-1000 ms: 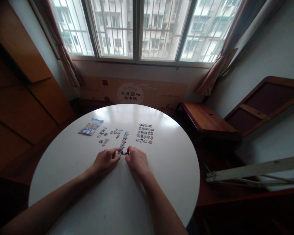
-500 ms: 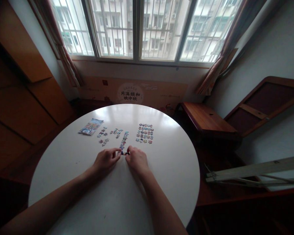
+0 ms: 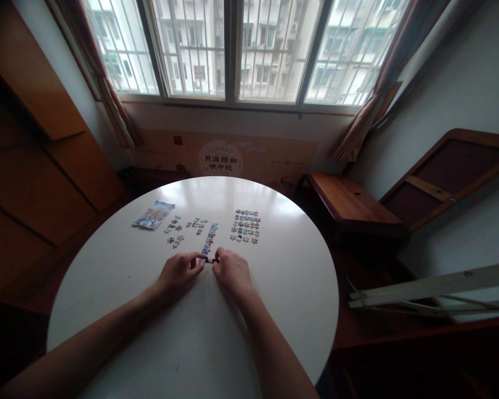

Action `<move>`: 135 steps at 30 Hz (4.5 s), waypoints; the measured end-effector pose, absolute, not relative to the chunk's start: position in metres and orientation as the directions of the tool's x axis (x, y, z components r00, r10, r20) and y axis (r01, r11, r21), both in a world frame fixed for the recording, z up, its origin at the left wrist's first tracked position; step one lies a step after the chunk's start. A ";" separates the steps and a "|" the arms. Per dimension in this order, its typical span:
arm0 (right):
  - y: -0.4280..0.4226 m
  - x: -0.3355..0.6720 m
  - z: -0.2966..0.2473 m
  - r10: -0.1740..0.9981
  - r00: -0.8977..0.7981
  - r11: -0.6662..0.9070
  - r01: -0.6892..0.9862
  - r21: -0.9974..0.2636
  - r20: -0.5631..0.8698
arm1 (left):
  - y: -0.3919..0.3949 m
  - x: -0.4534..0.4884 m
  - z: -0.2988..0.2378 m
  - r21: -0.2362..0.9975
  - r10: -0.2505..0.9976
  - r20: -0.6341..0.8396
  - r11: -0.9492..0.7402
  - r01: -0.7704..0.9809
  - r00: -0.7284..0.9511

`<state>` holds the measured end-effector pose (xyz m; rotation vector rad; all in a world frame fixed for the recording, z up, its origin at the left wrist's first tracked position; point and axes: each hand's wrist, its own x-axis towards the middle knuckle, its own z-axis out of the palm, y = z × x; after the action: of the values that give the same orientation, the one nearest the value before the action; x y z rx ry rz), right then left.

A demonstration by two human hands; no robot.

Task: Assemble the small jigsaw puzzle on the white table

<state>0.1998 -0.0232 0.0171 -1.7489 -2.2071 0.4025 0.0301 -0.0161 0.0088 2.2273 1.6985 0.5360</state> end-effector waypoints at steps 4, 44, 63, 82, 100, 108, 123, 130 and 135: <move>-0.024 0.199 0.020 0.976 -0.215 0.215 0.894 -0.394 0.043 | -0.016 0.030 0.008 0.448 0.966 0.107 -0.258 0.856 0.235; -0.024 0.200 0.019 0.975 -0.214 0.221 0.891 -0.398 0.062 | -0.017 0.033 0.014 0.449 0.975 0.059 -0.218 0.866 0.215; -0.022 0.201 0.014 0.974 -0.211 0.224 0.890 -0.398 0.076 | -0.015 0.030 0.008 0.453 0.965 0.099 -0.259 0.853 0.241; -0.022 0.200 0.016 0.975 -0.209 0.221 0.888 -0.403 0.072 | -0.009 0.026 0.008 0.490 0.959 0.172 -0.282 0.825 0.226; -0.025 0.200 0.018 0.978 -0.206 0.202 0.887 -0.415 0.036 | 0.055 -0.065 0.013 0.426 0.917 0.202 0.233 0.874 -0.343; -0.026 0.199 0.022 0.979 -0.203 0.192 0.888 -0.418 0.017 | 0.058 -0.068 0.006 0.423 0.930 0.133 0.260 0.868 -0.343; -0.025 0.199 0.018 0.976 -0.214 0.210 0.885 -0.416 0.040 | 0.056 -0.063 0.005 0.394 0.920 0.162 0.272 0.878 -0.357; -0.025 0.198 0.021 0.979 -0.205 0.194 0.890 -0.412 0.019 | 0.055 -0.064 0.001 0.382 0.934 0.198 0.206 0.901 -0.298; -0.025 0.199 0.020 0.977 -0.211 0.206 0.890 -0.407 0.032 | 0.054 -0.062 0.002 0.399 0.932 0.182 0.222 0.890 -0.314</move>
<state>0.1987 -0.0247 0.0195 -1.7641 -2.2014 0.4384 -0.0623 0.0540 0.0025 1.7797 2.3786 0.6709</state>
